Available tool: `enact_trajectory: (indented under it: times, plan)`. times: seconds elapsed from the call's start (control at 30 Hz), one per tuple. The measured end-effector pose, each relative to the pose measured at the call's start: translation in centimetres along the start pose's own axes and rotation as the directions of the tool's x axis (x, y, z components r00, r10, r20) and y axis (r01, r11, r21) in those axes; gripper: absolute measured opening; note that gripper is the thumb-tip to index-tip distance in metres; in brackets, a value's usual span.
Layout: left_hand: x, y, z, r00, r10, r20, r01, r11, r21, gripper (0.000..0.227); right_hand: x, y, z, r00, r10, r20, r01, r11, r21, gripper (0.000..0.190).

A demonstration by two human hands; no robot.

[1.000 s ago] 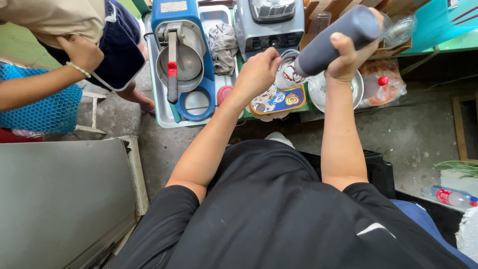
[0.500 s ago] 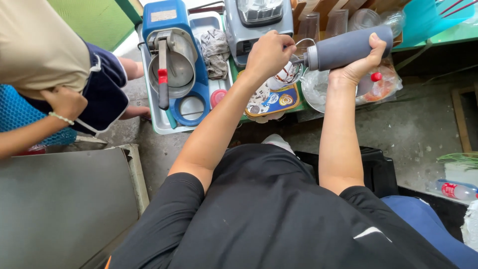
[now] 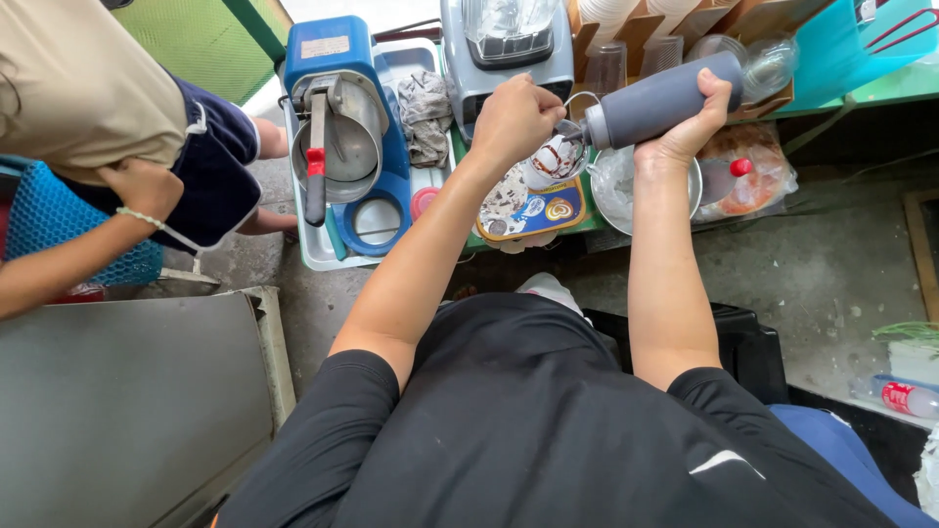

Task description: The person adds chocolate syrup to a cup of shaved ice, then pours Coca-Cola over it. They store the soda bottle in a refrigerator, scoop vanilla ice cream from a tub, and add it to the cup.

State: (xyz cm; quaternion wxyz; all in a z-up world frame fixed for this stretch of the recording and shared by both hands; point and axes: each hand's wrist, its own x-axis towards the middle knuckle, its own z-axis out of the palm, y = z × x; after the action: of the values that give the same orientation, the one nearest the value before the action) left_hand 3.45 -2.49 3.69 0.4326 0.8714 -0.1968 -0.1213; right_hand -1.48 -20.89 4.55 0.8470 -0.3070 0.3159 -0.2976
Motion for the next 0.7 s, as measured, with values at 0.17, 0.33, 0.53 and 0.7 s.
enact_trajectory:
  times: [0.17,0.33,0.53,0.7]
  plan:
    - [-0.2,-1.2,1.0,0.999,-0.042,-0.004,0.042,0.999,0.017,0.030,0.2,0.0,0.2,0.999,-0.025,-0.024,0.024,0.999,-0.049,0.053]
    - [-0.6,-0.8,1.0,0.987,-0.157,0.020,0.156,0.988,0.009,0.027,1.4,0.6,-0.4,0.990,-0.136,-0.038,0.131,0.985,-0.108,0.045]
    - [-0.1,-2.0,2.5,0.988,-0.154,0.015,0.153,0.988,0.038,0.020,1.5,0.1,-0.4,0.994,-0.098,-0.045,0.096,0.994,-0.058,0.049]
    - [0.3,-3.0,3.4,0.991,-0.133,-0.012,0.133,0.991,0.025,0.024,1.6,-0.8,-0.4,1.000,-0.021,0.008,0.021,0.999,-0.036,0.055]
